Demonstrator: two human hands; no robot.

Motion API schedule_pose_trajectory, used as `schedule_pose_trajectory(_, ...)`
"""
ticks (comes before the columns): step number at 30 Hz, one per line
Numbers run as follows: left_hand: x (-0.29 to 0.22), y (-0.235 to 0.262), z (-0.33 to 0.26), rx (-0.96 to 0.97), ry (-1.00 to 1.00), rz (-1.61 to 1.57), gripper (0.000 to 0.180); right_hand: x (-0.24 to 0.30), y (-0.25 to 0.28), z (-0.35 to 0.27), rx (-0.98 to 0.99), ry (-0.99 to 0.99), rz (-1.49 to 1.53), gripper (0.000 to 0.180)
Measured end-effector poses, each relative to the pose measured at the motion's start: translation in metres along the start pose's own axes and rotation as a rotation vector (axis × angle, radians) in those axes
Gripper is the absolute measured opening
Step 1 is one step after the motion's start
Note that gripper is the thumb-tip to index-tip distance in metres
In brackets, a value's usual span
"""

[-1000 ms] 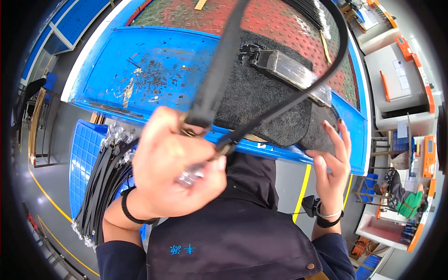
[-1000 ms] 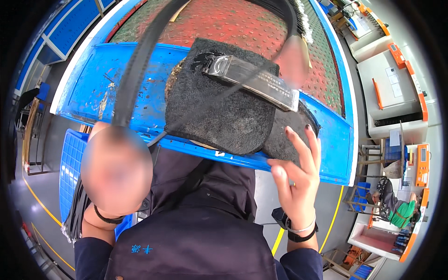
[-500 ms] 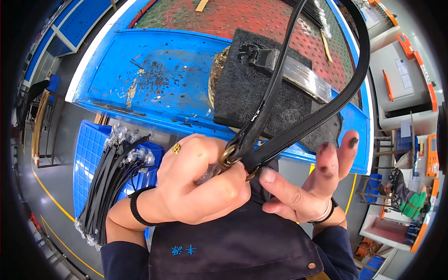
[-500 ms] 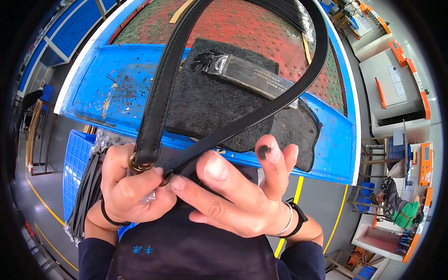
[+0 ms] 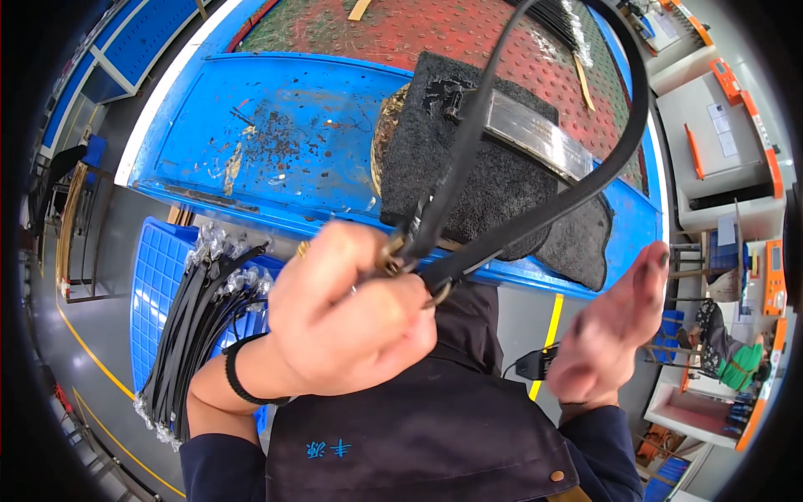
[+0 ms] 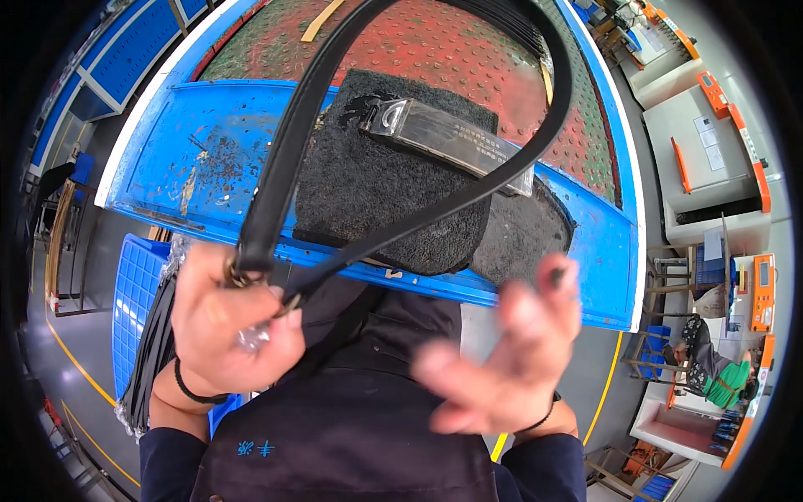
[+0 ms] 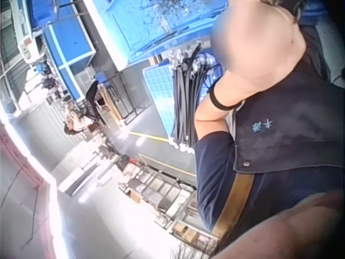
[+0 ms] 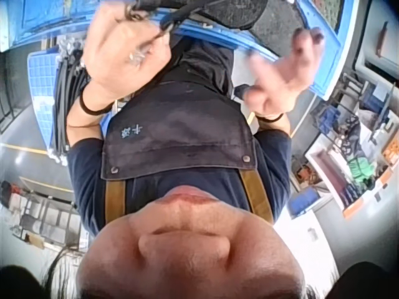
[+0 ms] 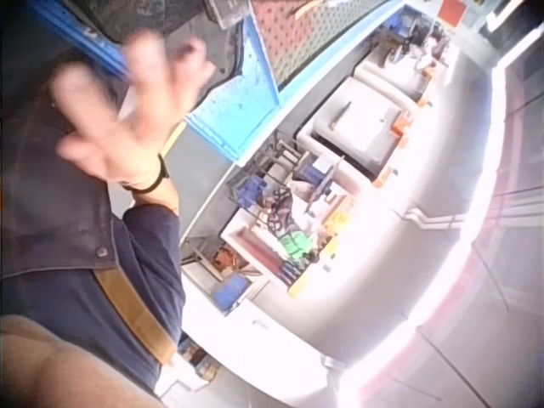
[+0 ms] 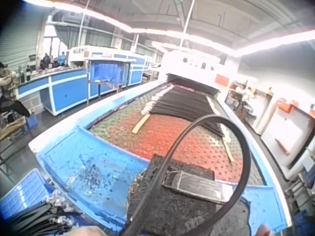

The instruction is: The person repeatedly picks up black cables from a blue bin, threads them through a metal ring, and secures them with a handheld crimping tool. The person then places the finished cable onto a red conveyor belt. This process is repeated multiple times throughout the video.

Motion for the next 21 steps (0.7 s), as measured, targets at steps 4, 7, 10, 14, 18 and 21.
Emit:
schedule_pose_trajectory(4, 0.015, 0.005, 0.008, 0.129, 0.075, -0.129, 0.015, -0.055, -0.009, -0.025, 0.265, -0.383, -0.253, 0.034)
schedule_pose_trajectory(7, 0.027, 0.005, 0.01, 0.162, 0.191, -0.257, 0.016, -0.087, -0.022, -0.058, 0.511, -0.532, -0.426, 0.03)
schedule_pose_trajectory(10, 0.03, 0.002, 0.012, 0.21, 0.247, -0.357, 0.017, -0.088, -0.008, -0.06, 0.556, -0.51, -0.466, 0.025)
schedule_pose_trajectory(14, 0.028, 0.0, 0.016, 0.222, 0.299, -0.446, 0.017, -0.051, 0.032, -0.025, 0.312, -0.388, -0.402, 0.03)
schedule_pose_trajectory(18, 0.021, -0.008, 0.021, 0.273, 0.274, -0.466, 0.016, 0.004, 0.023, 0.0, 0.149, -0.026, -0.402, 0.034)
schedule_pose_trajectory(21, 0.016, -0.008, 0.022, 0.289, 0.293, -0.477, 0.016, 0.022, 0.0, 0.016, 0.308, 0.24, -0.482, 0.04)
Point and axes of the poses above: each hand's wrist, its own z-axis towards the middle knuckle, its own y-axis out of the back of the hand, x = y × z, the point moved 9 cm from there along z, towards the middle knuckle, and after that the axes turned 9 degrees about x, right-handed, at the moved point
